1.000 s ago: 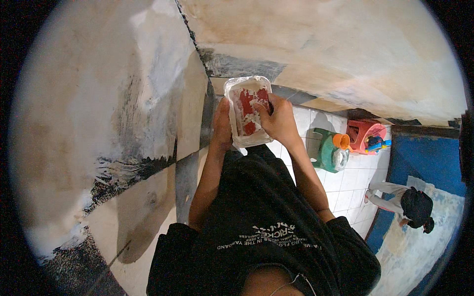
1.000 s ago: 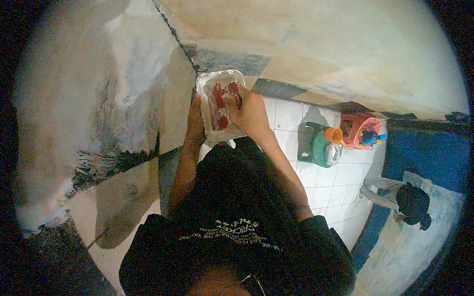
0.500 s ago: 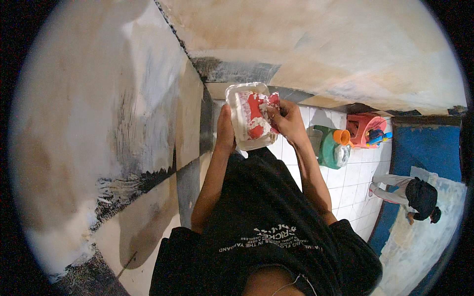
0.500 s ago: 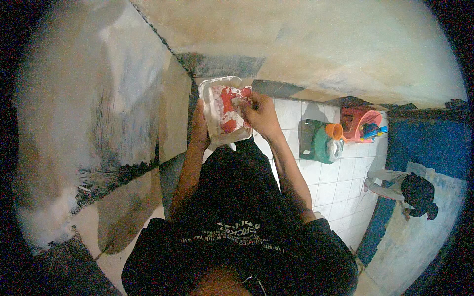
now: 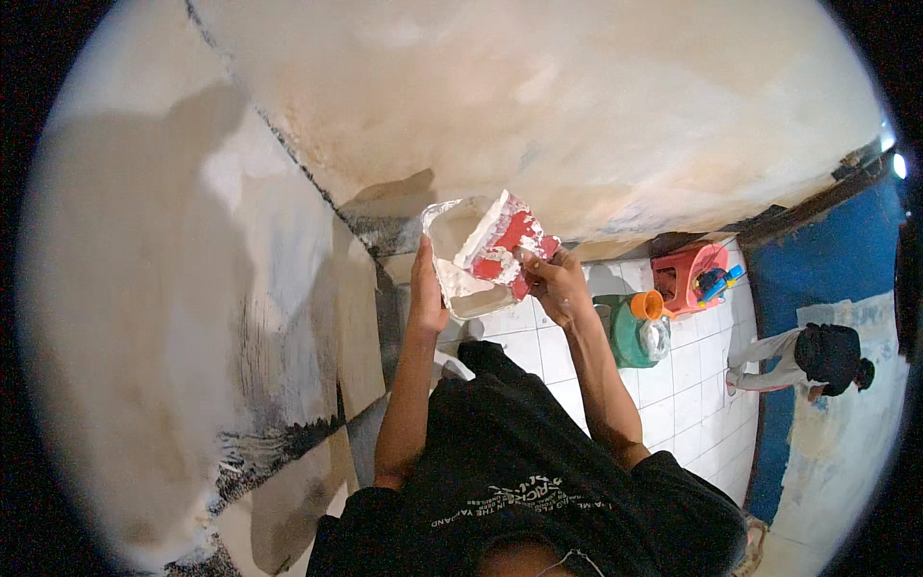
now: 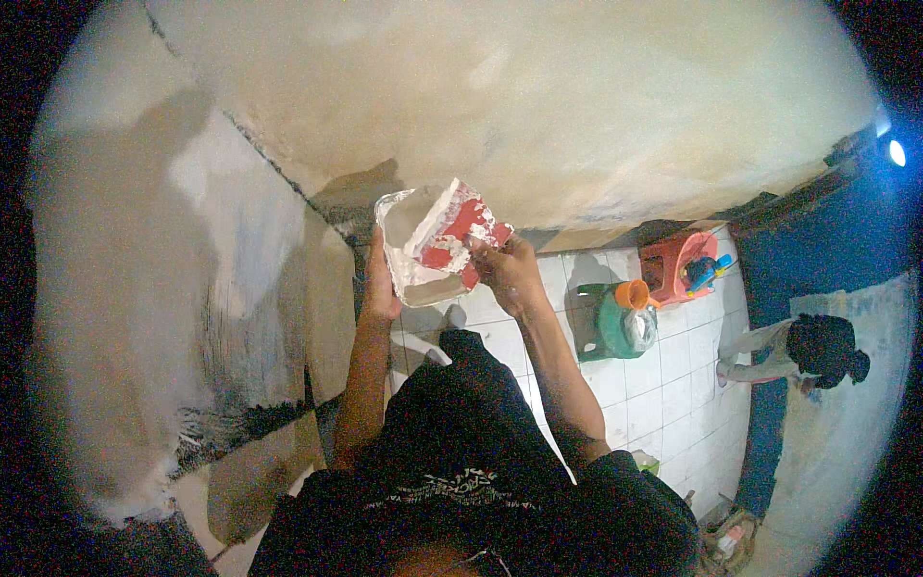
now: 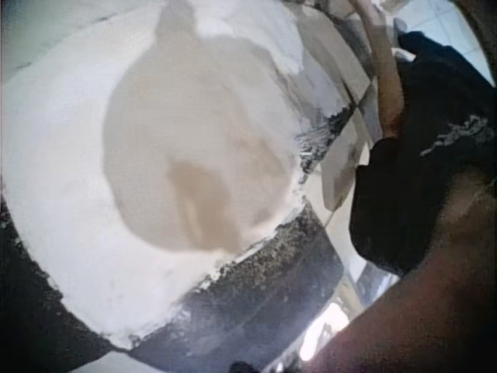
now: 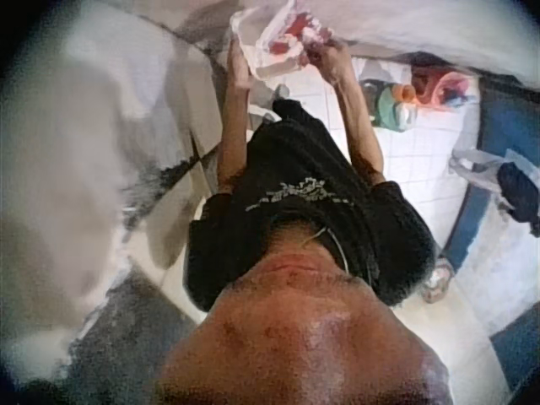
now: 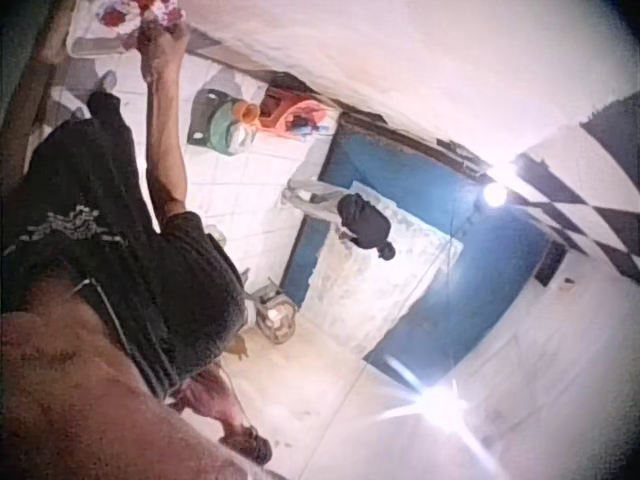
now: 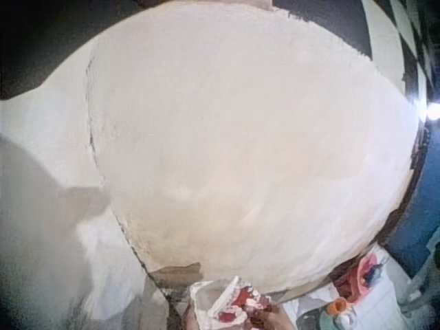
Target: The person applies white putty to a wall using a scraper, dipping the scraper into a plastic container and smoothing the substance over the wall surface.
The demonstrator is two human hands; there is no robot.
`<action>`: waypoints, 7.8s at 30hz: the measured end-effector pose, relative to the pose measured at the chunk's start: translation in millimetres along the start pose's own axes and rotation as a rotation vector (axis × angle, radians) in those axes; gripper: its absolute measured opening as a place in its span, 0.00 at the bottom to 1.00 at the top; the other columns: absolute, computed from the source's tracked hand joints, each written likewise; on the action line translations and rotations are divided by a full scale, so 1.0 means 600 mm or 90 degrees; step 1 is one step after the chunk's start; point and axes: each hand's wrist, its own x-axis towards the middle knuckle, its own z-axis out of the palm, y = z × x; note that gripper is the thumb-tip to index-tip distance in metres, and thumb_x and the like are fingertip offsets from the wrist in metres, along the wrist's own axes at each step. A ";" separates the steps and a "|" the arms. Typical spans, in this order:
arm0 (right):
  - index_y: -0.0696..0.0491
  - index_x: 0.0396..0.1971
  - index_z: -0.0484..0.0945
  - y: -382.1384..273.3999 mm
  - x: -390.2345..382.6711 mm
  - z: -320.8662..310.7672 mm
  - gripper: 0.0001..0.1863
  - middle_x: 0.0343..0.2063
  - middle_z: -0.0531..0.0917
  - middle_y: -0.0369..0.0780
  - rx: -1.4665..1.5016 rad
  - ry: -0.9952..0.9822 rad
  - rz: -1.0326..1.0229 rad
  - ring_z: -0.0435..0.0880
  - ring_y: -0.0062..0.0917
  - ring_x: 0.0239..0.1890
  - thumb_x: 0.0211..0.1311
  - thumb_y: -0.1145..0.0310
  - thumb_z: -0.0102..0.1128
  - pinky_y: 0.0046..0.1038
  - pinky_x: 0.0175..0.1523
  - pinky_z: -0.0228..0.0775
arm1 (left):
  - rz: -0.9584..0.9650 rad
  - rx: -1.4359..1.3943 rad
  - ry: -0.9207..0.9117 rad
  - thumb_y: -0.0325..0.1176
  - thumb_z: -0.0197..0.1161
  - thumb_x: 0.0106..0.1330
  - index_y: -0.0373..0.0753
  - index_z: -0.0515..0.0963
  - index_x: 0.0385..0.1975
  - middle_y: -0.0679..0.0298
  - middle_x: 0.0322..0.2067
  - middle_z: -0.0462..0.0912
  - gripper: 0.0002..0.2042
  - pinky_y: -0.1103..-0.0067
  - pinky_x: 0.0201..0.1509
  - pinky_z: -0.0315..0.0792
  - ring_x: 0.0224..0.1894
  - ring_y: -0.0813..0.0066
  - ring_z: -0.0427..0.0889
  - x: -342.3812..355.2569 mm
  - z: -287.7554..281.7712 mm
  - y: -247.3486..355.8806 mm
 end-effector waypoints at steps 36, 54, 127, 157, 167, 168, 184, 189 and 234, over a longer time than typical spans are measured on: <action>0.69 0.37 0.67 -0.130 0.138 -0.021 0.10 0.36 0.75 0.51 0.291 0.026 -0.125 0.76 0.44 0.44 0.59 0.77 0.44 0.51 0.63 0.62 | 0.012 -0.005 0.195 0.56 0.41 0.70 0.37 0.57 0.63 0.55 0.60 0.65 0.31 0.67 0.62 0.64 0.60 0.60 0.68 -0.150 -0.158 -0.037; 0.80 0.38 0.64 -0.107 0.371 -0.067 0.15 0.43 0.71 0.60 -0.155 -0.042 -0.194 0.73 0.50 0.47 0.65 0.79 0.34 0.48 0.60 0.71 | 0.027 -0.039 0.164 0.56 0.42 0.69 0.38 0.56 0.64 0.55 0.60 0.65 0.32 0.67 0.62 0.63 0.60 0.60 0.67 -0.151 -0.195 -0.057; 0.62 0.49 0.74 -0.211 0.197 0.218 0.22 0.46 0.78 0.54 -0.945 0.361 -1.168 0.77 0.44 0.51 0.51 0.73 0.56 0.41 0.58 0.68 | -0.085 -0.291 -0.075 0.51 0.45 0.67 0.47 0.64 0.49 0.64 0.41 0.68 0.18 0.67 0.40 0.66 0.39 0.66 0.68 -0.101 -0.261 -0.050; 0.60 0.40 0.73 0.137 0.237 -0.143 0.12 0.37 0.80 0.46 0.319 0.276 -0.101 0.82 0.37 0.38 0.64 0.76 0.38 0.42 0.41 0.78 | -0.025 0.036 0.170 0.56 0.41 0.69 0.38 0.57 0.64 0.56 0.60 0.65 0.31 0.67 0.61 0.65 0.60 0.59 0.68 -0.185 -0.192 -0.074; 0.71 0.44 0.68 0.227 0.420 -0.265 0.16 0.34 0.79 0.56 0.313 0.239 0.021 0.80 0.49 0.38 0.61 0.77 0.35 0.44 0.48 0.77 | -0.005 -0.067 0.184 0.56 0.41 0.70 0.39 0.56 0.64 0.56 0.62 0.63 0.31 0.66 0.64 0.61 0.62 0.59 0.65 -0.179 -0.221 -0.052; 0.72 0.43 0.67 0.226 0.437 -0.291 0.16 0.32 0.79 0.58 0.343 0.209 0.019 0.80 0.49 0.37 0.60 0.77 0.36 0.43 0.48 0.77 | -0.002 -0.063 0.184 0.56 0.41 0.70 0.39 0.56 0.64 0.56 0.62 0.62 0.31 0.66 0.64 0.61 0.62 0.58 0.65 -0.171 -0.228 -0.055; 0.72 0.26 0.64 -0.196 0.295 -0.032 0.09 0.39 0.68 0.62 0.336 0.106 -0.081 0.70 0.56 0.47 0.57 0.83 0.32 0.60 0.59 0.63 | 0.025 -0.057 0.205 0.55 0.40 0.70 0.38 0.54 0.65 0.57 0.62 0.62 0.31 0.67 0.63 0.62 0.61 0.60 0.65 -0.140 -0.222 -0.024; 0.70 0.37 0.66 -0.357 0.231 -0.015 0.10 0.39 0.73 0.58 0.166 -0.118 -0.182 0.73 0.49 0.49 0.61 0.79 0.39 0.45 0.61 0.68 | -0.007 -0.053 0.206 0.54 0.41 0.70 0.38 0.56 0.64 0.57 0.61 0.64 0.30 0.67 0.62 0.63 0.60 0.60 0.66 -0.120 -0.218 -0.041; 0.62 0.32 0.68 0.123 0.330 -0.212 0.08 0.32 0.75 0.50 0.398 0.333 -0.082 0.78 0.40 0.20 0.64 0.74 0.40 0.43 0.23 0.74 | -0.018 0.018 0.279 0.57 0.43 0.68 0.39 0.55 0.65 0.56 0.63 0.61 0.33 0.65 0.63 0.62 0.62 0.58 0.64 -0.171 -0.147 -0.102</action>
